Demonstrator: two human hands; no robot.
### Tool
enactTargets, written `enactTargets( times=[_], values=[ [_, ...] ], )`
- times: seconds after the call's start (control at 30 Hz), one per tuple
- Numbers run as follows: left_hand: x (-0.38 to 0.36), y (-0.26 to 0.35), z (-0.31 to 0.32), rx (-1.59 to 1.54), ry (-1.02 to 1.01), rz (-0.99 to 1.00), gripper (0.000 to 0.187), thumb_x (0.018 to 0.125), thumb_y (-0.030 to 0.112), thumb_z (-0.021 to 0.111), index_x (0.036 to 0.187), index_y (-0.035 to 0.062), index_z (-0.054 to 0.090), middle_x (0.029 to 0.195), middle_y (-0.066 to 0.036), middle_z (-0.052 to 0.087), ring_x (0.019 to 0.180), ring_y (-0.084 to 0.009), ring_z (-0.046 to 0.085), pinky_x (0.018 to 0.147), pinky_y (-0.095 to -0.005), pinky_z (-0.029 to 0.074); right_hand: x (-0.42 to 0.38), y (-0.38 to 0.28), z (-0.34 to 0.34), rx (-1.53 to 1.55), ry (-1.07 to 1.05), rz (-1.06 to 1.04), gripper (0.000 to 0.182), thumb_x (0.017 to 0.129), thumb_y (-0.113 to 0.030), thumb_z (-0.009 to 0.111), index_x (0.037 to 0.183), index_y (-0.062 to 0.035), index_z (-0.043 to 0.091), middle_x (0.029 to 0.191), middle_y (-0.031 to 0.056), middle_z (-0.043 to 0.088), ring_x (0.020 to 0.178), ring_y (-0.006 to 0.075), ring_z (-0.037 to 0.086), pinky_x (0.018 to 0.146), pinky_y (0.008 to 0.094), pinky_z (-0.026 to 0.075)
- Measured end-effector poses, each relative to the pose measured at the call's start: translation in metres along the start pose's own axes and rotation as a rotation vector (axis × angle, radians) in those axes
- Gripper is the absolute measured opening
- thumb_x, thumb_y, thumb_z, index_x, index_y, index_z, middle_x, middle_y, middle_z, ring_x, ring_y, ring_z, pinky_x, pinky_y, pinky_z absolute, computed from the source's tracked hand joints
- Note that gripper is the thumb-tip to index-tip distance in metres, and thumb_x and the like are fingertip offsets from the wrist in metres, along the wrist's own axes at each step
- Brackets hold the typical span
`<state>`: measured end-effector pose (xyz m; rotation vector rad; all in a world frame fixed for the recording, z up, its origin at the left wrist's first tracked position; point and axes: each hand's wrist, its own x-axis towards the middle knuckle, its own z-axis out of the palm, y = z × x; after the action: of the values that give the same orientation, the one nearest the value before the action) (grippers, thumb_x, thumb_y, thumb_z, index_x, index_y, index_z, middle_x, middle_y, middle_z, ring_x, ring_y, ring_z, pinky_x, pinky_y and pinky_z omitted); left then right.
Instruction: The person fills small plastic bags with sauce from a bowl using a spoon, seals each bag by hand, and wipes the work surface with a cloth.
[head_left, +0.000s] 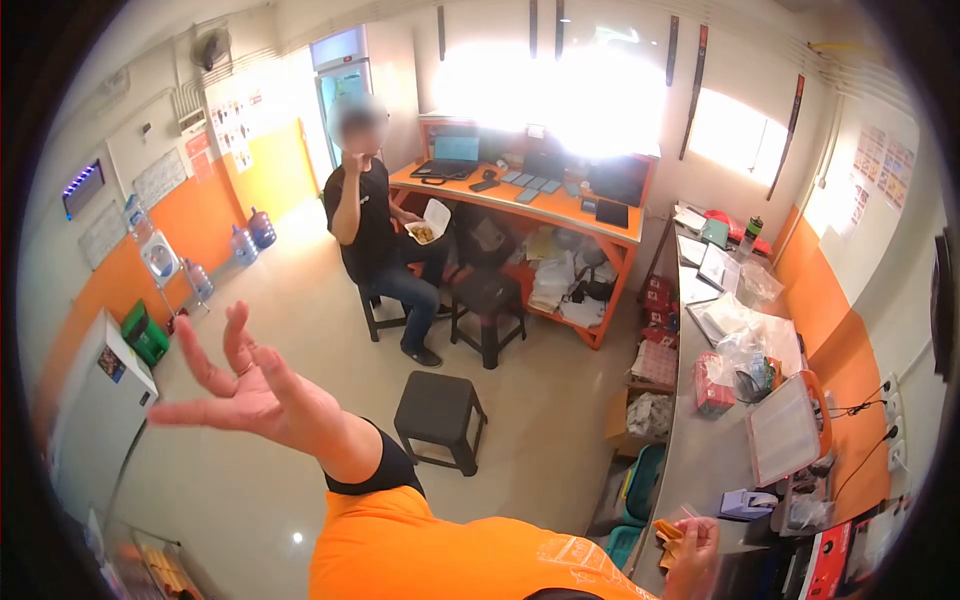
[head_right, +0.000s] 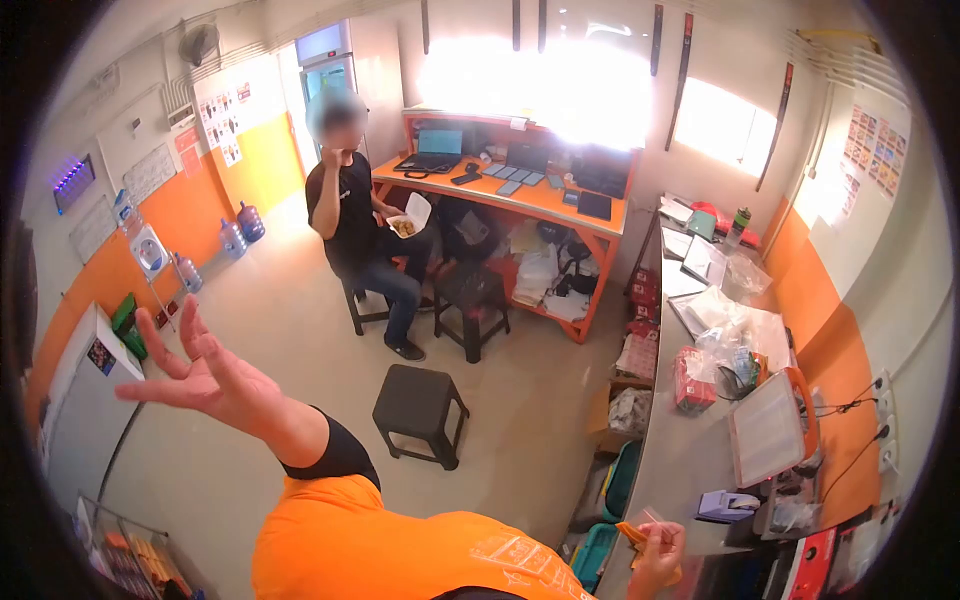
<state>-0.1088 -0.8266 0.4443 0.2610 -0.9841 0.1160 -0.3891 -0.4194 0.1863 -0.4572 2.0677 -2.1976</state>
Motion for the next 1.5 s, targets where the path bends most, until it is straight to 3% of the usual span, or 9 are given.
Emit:
enactTargets(
  times=[0.1, 0.2, 0.27, 0.3, 0.33, 0.47, 0.57, 0.77, 1.5],
  values=[
    [-0.029, -0.012, -0.005, -0.091, -0.111, -0.193, 0.076, 0.093, 0.015, 0.067, 0.156, 0.001, 0.027, 0.15, -0.017, 0.042, 0.127, -0.0306, 0.053, 0.11, -0.0424, 0.042, 0.008, -0.005, 0.01, 0.031, -0.067, -0.036, 0.008, 0.099, -0.006, 0.061, 0.099, -0.005, 0.054, 0.088, 0.0064, 0.066, 0.084, 0.0138, 0.065, 0.084, 0.0282, 0.054],
    [-0.1, -0.008, 0.009, -0.248, -0.632, -0.475, 0.063, 0.088, 0.019, 0.072, 0.144, 0.001, 0.047, 0.147, -0.015, 0.046, 0.134, -0.0309, 0.047, 0.112, -0.0424, 0.037, 0.011, -0.026, 0.032, 0.036, -0.089, -0.05, 0.008, 0.099, -0.005, 0.062, 0.097, -0.005, 0.054, 0.087, 0.0064, 0.066, 0.083, 0.013, 0.065, 0.084, 0.0283, 0.053],
    [-0.131, 0.022, 0.024, -0.342, -1.073, -0.392, 0.056, 0.083, 0.016, 0.076, 0.134, 0.0071, 0.056, 0.139, -0.016, 0.051, 0.135, -0.0354, 0.045, 0.113, -0.0452, 0.036, 0.013, -0.039, 0.043, 0.06, -0.12, -0.052, 0.009, 0.098, -0.006, 0.063, 0.097, -0.0048, 0.054, 0.088, 0.0066, 0.067, 0.083, 0.0123, 0.065, 0.083, 0.0275, 0.053],
    [-0.163, 0.036, 0.024, -0.471, -1.211, -0.481, 0.05, 0.083, 0.017, 0.076, 0.129, 0.0084, 0.059, 0.139, -0.016, 0.051, 0.137, -0.0352, 0.044, 0.113, -0.0447, 0.036, 0.012, -0.043, 0.047, 0.072, -0.135, -0.054, 0.009, 0.098, -0.006, 0.063, 0.097, -0.0048, 0.054, 0.088, 0.0066, 0.067, 0.083, 0.012, 0.065, 0.083, 0.0271, 0.052],
    [-0.191, 0.054, 0.022, -0.678, -1.322, -0.568, 0.048, 0.087, 0.02, 0.076, 0.131, 0.0098, 0.059, 0.146, -0.018, 0.047, 0.142, -0.0359, 0.039, 0.117, -0.0471, 0.03, 0.011, -0.045, 0.05, 0.06, -0.15, -0.064, 0.009, 0.098, -0.006, 0.063, 0.096, -0.0046, 0.055, 0.088, 0.0067, 0.067, 0.083, 0.012, 0.065, 0.082, 0.0269, 0.052],
    [-0.265, 0.115, -0.008, -1.037, -1.625, -0.961, 0.04, 0.09, 0.021, 0.075, 0.127, 0.0135, 0.061, 0.15, -0.017, 0.043, 0.143, -0.0353, 0.038, 0.117, -0.0462, 0.032, 0.002, -0.044, 0.059, 0.007, -0.176, -0.054, 0.009, 0.097, -0.005, 0.064, 0.096, -0.0042, 0.055, 0.087, 0.0069, 0.068, 0.082, 0.0121, 0.065, 0.08, 0.0262, 0.052],
    [-0.289, 0.136, -0.018, -1.075, -1.648, -1.026, 0.022, 0.092, 0.015, 0.073, 0.111, 0.0119, 0.063, 0.147, -0.016, 0.046, 0.14, -0.0336, 0.042, 0.114, -0.0449, 0.036, -0.008, -0.032, 0.063, 0.014, -0.157, -0.035, 0.01, 0.097, -0.006, 0.065, 0.095, -0.0043, 0.055, 0.087, 0.007, 0.068, 0.081, 0.0123, 0.066, 0.079, 0.0266, 0.052],
    [-0.293, 0.144, -0.011, -1.127, -1.605, -1.029, 0.012, 0.09, 0.012, 0.073, 0.097, 0.01, 0.064, 0.139, -0.015, 0.053, 0.134, -0.0333, 0.048, 0.111, -0.0445, 0.04, -0.017, -0.031, 0.065, 0.02, -0.157, -0.045, 0.009, 0.098, -0.006, 0.064, 0.097, -0.004, 0.055, 0.087, 0.0073, 0.068, 0.081, 0.0127, 0.066, 0.08, 0.0271, 0.053],
    [-0.3, 0.15, -0.014, -1.118, -1.623, -1.037, 0.012, 0.089, 0.012, 0.073, 0.095, 0.0077, 0.063, 0.131, -0.011, 0.059, 0.127, -0.0294, 0.053, 0.108, -0.0414, 0.043, -0.025, -0.032, 0.07, 0.027, -0.175, -0.048, 0.01, 0.098, -0.006, 0.065, 0.099, -0.0029, 0.056, 0.09, 0.0061, 0.066, 0.084, 0.012, 0.065, 0.079, 0.0261, 0.053]
  ],
)
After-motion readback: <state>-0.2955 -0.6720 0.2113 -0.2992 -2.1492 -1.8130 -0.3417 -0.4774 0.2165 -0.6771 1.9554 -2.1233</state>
